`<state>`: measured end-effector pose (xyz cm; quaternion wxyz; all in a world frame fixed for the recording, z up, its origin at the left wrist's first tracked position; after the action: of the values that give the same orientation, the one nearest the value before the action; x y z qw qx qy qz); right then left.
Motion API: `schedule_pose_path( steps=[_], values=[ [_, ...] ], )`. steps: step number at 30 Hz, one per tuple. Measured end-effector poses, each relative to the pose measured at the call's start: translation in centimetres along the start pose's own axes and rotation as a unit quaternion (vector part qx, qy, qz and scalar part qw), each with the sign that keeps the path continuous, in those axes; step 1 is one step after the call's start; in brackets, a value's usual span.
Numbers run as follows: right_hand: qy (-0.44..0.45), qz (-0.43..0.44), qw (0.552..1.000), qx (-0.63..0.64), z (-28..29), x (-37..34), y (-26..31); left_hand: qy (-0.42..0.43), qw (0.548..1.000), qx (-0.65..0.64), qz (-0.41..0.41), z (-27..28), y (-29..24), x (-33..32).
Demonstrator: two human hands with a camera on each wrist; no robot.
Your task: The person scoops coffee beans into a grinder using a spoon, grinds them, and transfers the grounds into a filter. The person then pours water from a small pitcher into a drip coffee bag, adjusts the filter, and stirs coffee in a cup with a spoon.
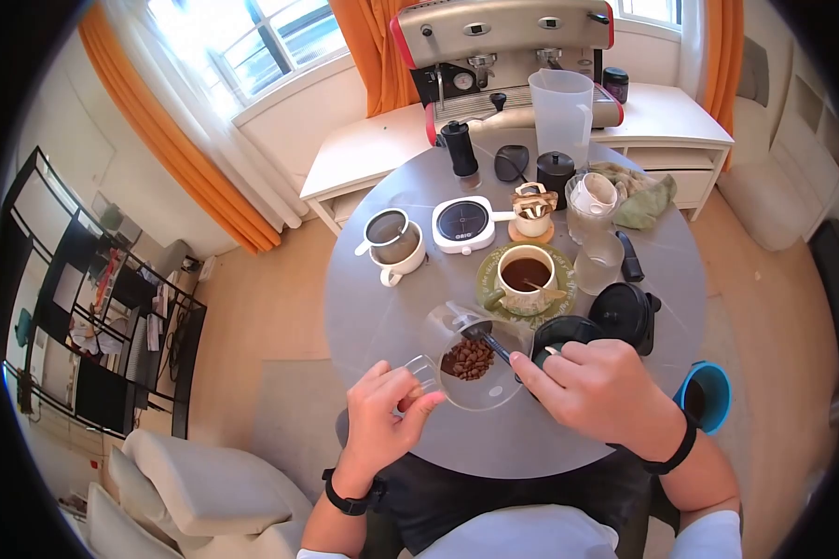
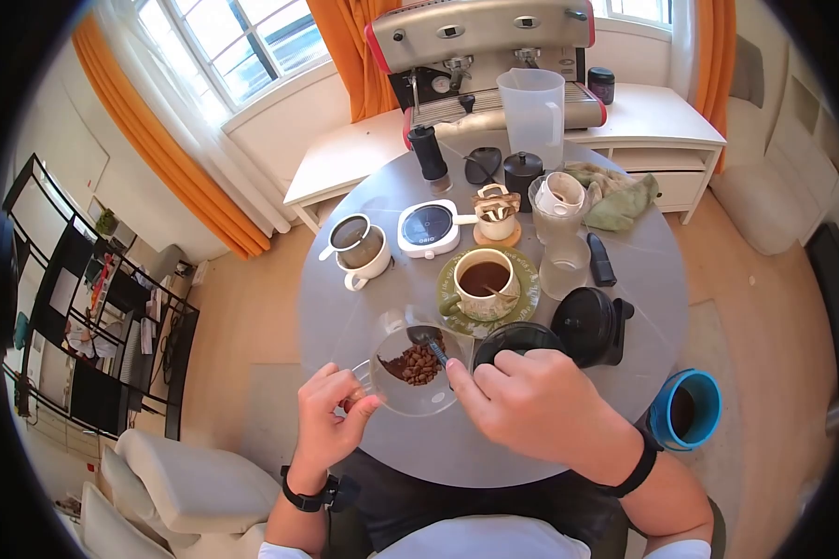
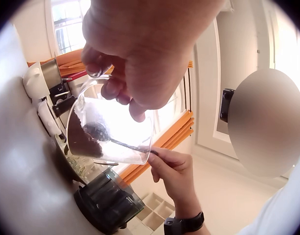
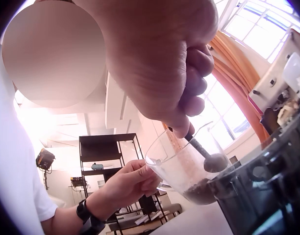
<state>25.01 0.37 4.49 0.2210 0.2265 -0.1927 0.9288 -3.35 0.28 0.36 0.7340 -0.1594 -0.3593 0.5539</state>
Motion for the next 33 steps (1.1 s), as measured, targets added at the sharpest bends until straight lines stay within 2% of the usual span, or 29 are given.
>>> schedule_pose_path(
  steps=[1,3,4,6,7,9,10,12,16,18,22,24,25,27,28,30,33],
  values=[
    [0.002,0.0,1.0,-0.001,-0.2,-0.3,0.3,-0.004,1.0,0.004,-0.001,-0.1,-0.1,0.0],
    [-0.026,-0.042,0.994,0.099,-0.5,-1.0,0.8,-0.01,1.0,0.005,0.003,-0.2,-0.2,0.0],
    [-0.023,-0.039,0.994,0.102,-0.4,-1.1,0.8,-0.009,1.0,0.008,0.003,-0.1,-0.2,-0.1],
    [-0.11,-0.105,0.976,0.158,-0.1,-1.2,0.6,-0.007,1.0,0.011,0.006,0.0,-0.4,0.0],
    [-0.108,-0.105,0.976,0.159,-0.2,-1.0,0.5,-0.006,1.0,0.013,-0.004,0.1,-0.5,0.1],
    [-0.056,-0.084,0.992,0.078,-0.4,-1.0,0.3,-0.001,1.0,0.011,-0.017,-0.1,-0.8,0.3],
    [-0.054,-0.085,0.992,0.076,-0.3,-1.1,0.4,-0.001,1.0,0.012,-0.018,0.0,-0.9,0.3],
    [-0.007,-0.024,0.992,0.12,0.1,-1.4,0.9,-0.005,1.0,0.012,-0.018,0.0,-0.8,0.4],
    [-0.008,-0.018,0.993,0.119,1.2,-1.0,0.7,-0.007,1.0,0.024,-0.019,0.2,-0.5,0.4],
    [-0.007,-0.046,0.999,0.021,0.9,-0.8,0.1,-0.004,0.999,0.025,-0.023,0.0,-0.7,0.4],
    [-0.041,-0.055,0.995,0.068,-0.8,-1.2,0.5,-0.005,1.0,0.016,-0.013,0.0,-1.2,0.6],
    [-0.07,-0.091,0.98,0.161,-0.8,-1.3,1.1,-0.011,1.0,0.02,-0.005,0.0,-1.3,0.3],
    [-0.069,-0.089,0.98,0.165,-0.9,-1.3,1.6,-0.018,1.0,0.017,0.004,0.0,-1.4,0.4],
    [-0.158,-0.189,0.94,0.236,-1.3,-1.2,2.3,-0.025,0.999,0.014,0.015,-0.1,-1.5,0.4],
    [-0.156,-0.189,0.94,0.237,-1.5,-1.2,2.8,-0.032,0.999,0.015,0.015,-0.2,-1.6,0.3],
    [-0.178,-0.249,0.915,0.263,-2.0,-1.4,3.4,-0.039,0.999,0.016,0.013,-0.3,-1.8,0.4],
    [-0.197,-0.271,0.889,0.312,-1.9,-1.3,4.4,-0.048,0.998,0.027,0.015,-0.2,-2.3,0.4]
  ],
)
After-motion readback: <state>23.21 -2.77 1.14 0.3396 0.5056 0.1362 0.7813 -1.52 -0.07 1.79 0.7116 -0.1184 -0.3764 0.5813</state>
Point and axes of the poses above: each hand's wrist, its own x-axis towards the middle knuckle, its own z-axis out of the back of the hand, y = z × x, the point moved 1 cm from there along x, towards the middle knuckle, and after that the axes turned 12 degrees about z, right-handed, at the moved point
